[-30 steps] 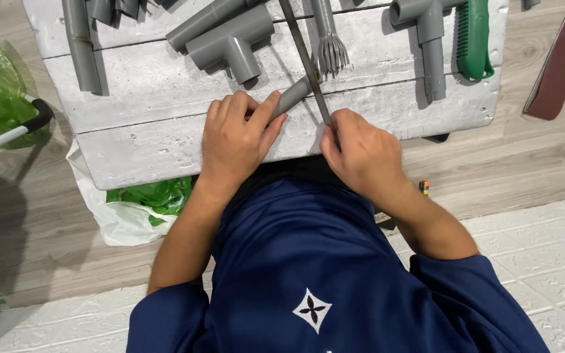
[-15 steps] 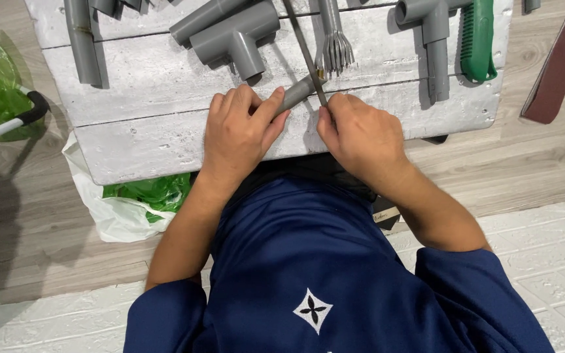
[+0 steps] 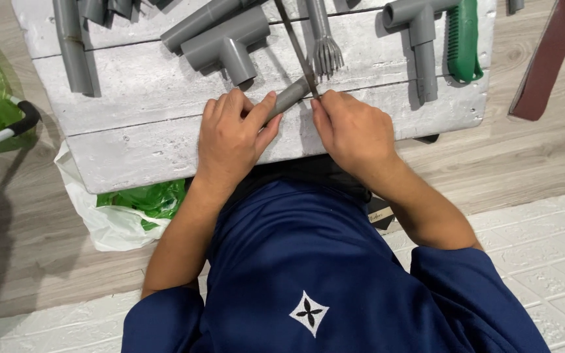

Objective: The person smooths the cut edge of a grey plastic pipe using a metal file. They then switch to a green utility knife to scrape the edge before using a white cloth to wipe the pipe and the file. The person continues to file the pipe edge with the cloth wrapped around the tool.

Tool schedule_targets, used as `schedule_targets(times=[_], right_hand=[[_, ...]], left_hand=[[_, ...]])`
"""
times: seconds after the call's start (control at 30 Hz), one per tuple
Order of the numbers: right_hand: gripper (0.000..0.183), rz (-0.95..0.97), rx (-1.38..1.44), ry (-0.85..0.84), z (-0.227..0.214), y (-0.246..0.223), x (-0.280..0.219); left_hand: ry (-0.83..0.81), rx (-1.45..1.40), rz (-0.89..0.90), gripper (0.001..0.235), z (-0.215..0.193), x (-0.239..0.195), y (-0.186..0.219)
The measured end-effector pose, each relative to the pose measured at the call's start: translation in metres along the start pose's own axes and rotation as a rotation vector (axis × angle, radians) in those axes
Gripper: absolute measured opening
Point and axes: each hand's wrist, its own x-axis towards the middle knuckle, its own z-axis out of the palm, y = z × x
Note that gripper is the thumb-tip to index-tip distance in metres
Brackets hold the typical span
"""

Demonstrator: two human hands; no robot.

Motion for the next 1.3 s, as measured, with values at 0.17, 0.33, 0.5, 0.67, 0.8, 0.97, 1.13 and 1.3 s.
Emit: schedule_targets(times=[0.17, 0.33, 0.5, 0.67, 0.8, 0.97, 1.13, 1.3], right_hand=[[0.033, 0.006, 0.026, -0.018, -0.001, 0.002, 0.004], [0.033, 0.029, 0.075, -0.029, -0.004, 0.000, 0.005], [0.032, 0.047, 0.195, -0.012, 0.002, 0.000, 0.005], [0.041, 0.040, 0.123, 0.035, 0.012, 0.004, 0.005], [0.037, -0.028, -0.011, 0.033, 0.004, 0.005, 0.007], [0.035, -0.123, -0.139, 0.031, -0.004, 0.000, 0.009], [0.035, -0.125, -0.123, -0.013, -0.008, -0.004, 0.019], [0.037, -0.130, -0.127, -0.037, -0.011, -0.005, 0.019]], left_hand=[[-0.004, -0.018, 0.000, 0.020, -0.001, 0.000, 0.000], [-0.017, -0.013, -0.008, 0.021, 0.001, -0.004, -0.003], [-0.015, -0.024, -0.009, 0.022, 0.001, -0.003, -0.004], [-0.020, -0.027, -0.007, 0.021, 0.002, -0.004, -0.004], [-0.021, -0.039, -0.008, 0.020, 0.003, -0.005, -0.005], [-0.022, -0.043, -0.002, 0.020, 0.000, -0.003, -0.005], [-0.022, -0.038, 0.016, 0.019, 0.003, -0.004, -0.005], [0.001, -0.018, -0.011, 0.019, -0.002, -0.001, 0.001]])
